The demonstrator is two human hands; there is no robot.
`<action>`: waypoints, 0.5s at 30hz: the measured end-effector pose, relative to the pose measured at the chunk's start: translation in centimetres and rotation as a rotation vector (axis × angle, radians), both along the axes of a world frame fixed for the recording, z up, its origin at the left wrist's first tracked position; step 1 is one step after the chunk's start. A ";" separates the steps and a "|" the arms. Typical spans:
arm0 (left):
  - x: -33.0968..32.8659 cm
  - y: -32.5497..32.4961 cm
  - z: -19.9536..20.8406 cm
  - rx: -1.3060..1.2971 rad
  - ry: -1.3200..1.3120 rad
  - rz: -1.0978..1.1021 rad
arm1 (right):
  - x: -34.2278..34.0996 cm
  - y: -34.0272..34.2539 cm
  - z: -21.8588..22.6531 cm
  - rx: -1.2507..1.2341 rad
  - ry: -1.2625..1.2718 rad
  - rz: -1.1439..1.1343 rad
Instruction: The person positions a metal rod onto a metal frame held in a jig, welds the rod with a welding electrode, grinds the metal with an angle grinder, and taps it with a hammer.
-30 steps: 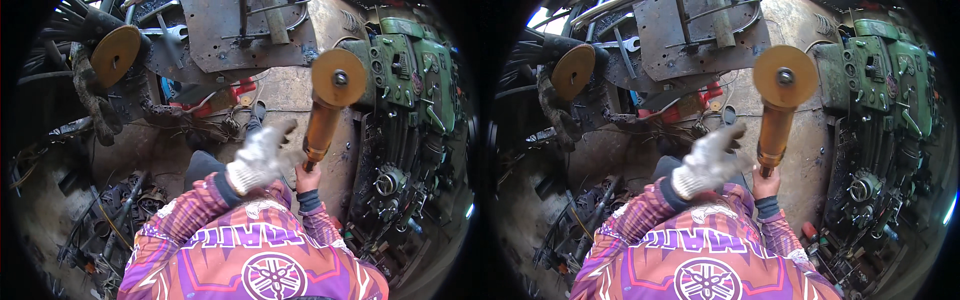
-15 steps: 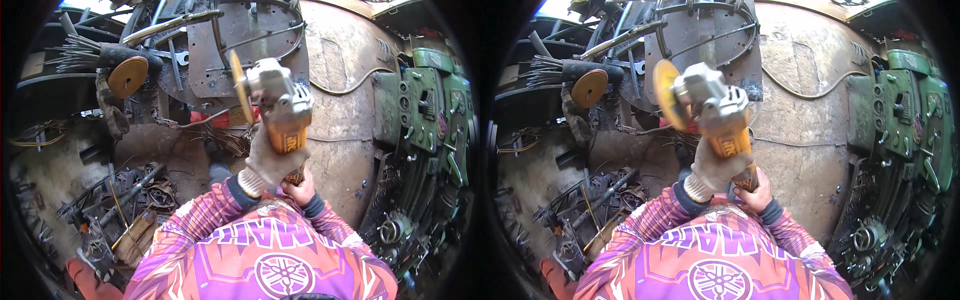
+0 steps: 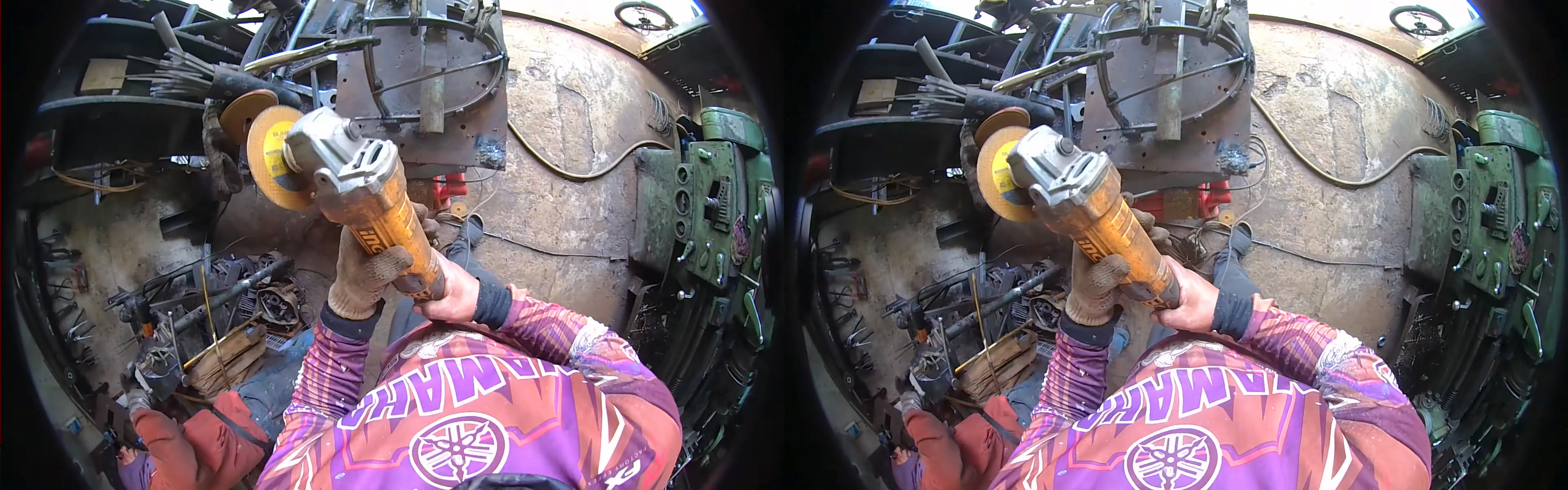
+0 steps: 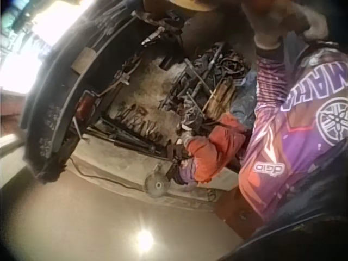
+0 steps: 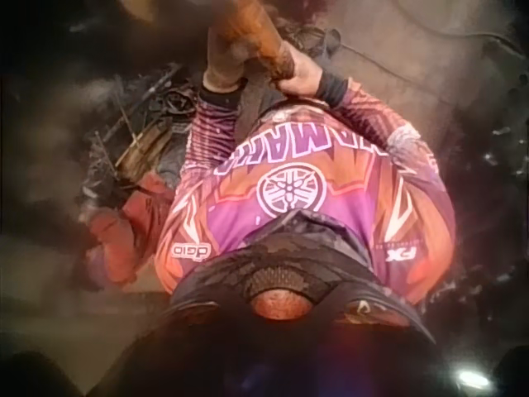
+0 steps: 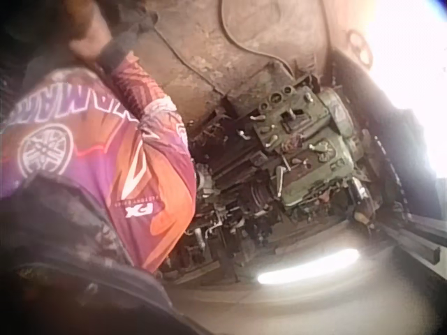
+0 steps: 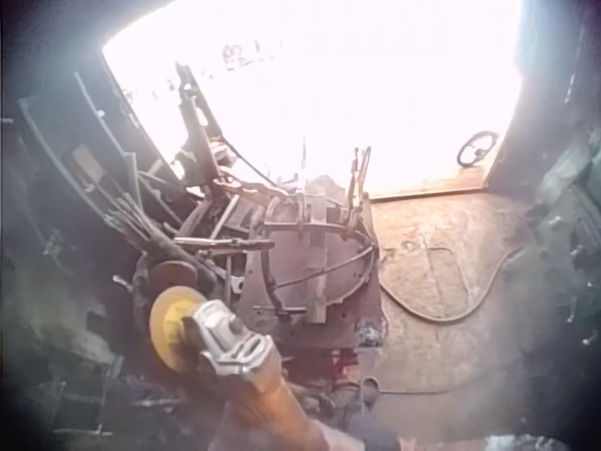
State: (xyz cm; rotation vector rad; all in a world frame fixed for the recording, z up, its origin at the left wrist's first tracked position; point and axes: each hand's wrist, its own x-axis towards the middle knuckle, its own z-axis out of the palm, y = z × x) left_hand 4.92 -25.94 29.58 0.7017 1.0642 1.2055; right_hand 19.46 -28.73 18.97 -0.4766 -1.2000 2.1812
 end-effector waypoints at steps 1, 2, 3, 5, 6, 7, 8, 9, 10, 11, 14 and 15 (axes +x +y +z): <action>-0.3 -0.4 -0.2 -0.005 -0.001 0.006 | -0.1 -0.1 0.1 0.081 -0.044 0.013; -0.7 -0.9 -0.5 0.015 0.038 -0.008 | -0.3 -0.6 0.2 0.077 -0.046 0.020; -0.9 -1.4 -0.6 0.048 0.081 -0.019 | -0.7 -0.9 0.7 0.023 -0.023 0.051; -1.3 -3.0 -0.9 -0.003 0.131 0.018 | -1.3 -1.9 1.3 -0.106 0.051 0.065; -1.3 -3.6 -0.9 -0.063 0.181 0.050 | -1.4 -2.3 1.6 -0.094 0.053 0.077; -1.3 -4.1 -0.7 -0.052 0.182 0.061 | -1.6 -2.7 1.8 -0.131 0.104 0.067; -1.2 -4.4 -0.6 -0.012 0.118 0.080 | -1.7 -3.1 2.1 -0.168 0.155 0.057; -1.3 -4.9 -0.4 0.019 0.054 0.096 | -2.0 -3.5 2.3 -0.166 0.157 0.064; -1.4 -5.4 -0.1 0.021 0.057 0.100 | -2.2 -3.8 2.4 -0.029 0.088 0.010; -1.5 -5.7 0.3 0.037 0.038 0.089 | -2.5 -4.2 2.6 0.108 0.019 -0.047; -2.1 -6.8 0.6 0.087 0.092 0.058 | -2.9 -5.5 4.3 -0.006 0.079 -0.063; -2.4 -7.2 0.5 0.105 0.168 0.034 | -2.9 -6.0 4.1 0.003 0.077 -0.068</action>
